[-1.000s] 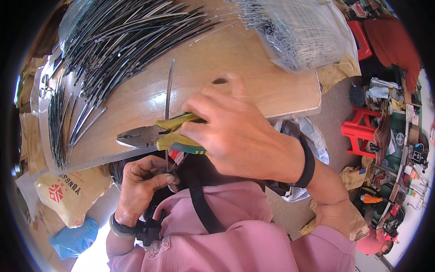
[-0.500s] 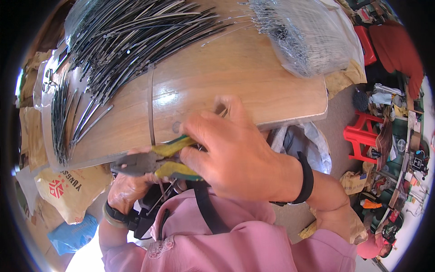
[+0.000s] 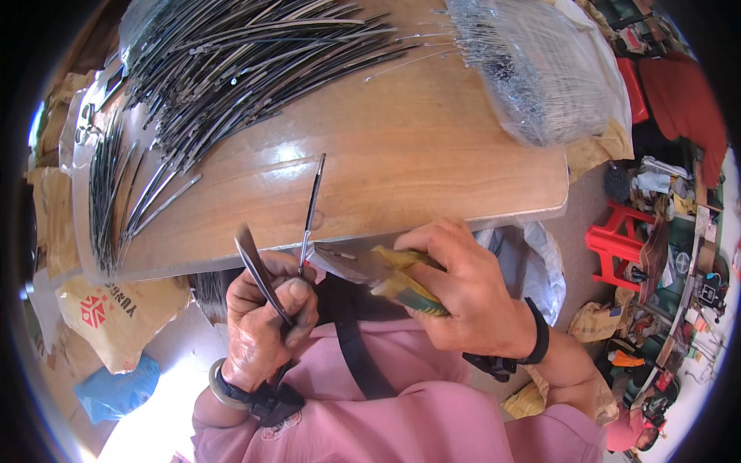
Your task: The person uses pliers to bend long metal strips at a workbench, handling each strip individually and adding it to a pile.
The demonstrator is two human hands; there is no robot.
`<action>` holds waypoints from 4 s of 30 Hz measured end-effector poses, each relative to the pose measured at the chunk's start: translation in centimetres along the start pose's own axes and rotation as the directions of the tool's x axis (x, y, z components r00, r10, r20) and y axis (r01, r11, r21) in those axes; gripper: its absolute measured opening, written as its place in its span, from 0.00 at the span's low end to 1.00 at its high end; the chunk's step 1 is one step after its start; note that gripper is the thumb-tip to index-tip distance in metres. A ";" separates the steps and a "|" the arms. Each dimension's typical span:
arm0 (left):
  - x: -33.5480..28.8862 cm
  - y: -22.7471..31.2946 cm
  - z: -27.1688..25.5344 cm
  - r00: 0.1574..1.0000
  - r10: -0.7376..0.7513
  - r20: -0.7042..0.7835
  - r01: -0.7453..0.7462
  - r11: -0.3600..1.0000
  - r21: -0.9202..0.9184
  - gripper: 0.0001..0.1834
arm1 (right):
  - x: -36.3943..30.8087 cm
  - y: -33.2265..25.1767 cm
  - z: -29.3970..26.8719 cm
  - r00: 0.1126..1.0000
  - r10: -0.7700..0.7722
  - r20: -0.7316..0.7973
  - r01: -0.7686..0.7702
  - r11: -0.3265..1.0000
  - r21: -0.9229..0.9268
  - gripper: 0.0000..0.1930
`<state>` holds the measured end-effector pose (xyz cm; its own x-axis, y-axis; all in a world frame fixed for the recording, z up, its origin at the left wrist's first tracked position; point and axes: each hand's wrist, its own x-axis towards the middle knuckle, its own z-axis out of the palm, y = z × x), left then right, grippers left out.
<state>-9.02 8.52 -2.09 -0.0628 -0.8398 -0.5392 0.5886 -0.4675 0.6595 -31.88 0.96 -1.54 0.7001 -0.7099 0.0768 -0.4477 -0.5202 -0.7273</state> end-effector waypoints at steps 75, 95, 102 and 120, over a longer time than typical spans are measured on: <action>4.6 3.2 1.2 0.781 0.575 0.246 -0.573 0.501 0.649 0.21 | 11.2 2.8 -8.4 0.691 -0.420 -0.588 0.201 0.894 -0.402 0.10; 3.6 0.7 1.4 0.705 0.490 0.513 -0.655 0.170 0.737 0.16 | 1.8 0.2 -0.5 0.870 0.390 -0.301 -0.083 0.719 0.690 0.07; 3.5 2.0 -1.4 0.747 0.214 0.630 -0.655 0.072 0.752 0.14 | 0.9 1.2 0.3 0.917 0.393 -0.067 -0.303 0.796 0.524 0.07; 12.9 9.2 -0.9 0.651 0.528 0.545 -0.338 -0.442 0.831 0.07 | 5.7 -3.8 -10.9 0.930 -0.274 -0.247 0.176 0.918 -0.355 0.10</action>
<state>-3.70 -6.43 -3.45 -0.1697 -0.9440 0.2828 -0.9088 0.2609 0.3256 -32.23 -6.33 9.08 0.6361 -0.6346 0.4389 -0.4852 -0.7712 -0.4120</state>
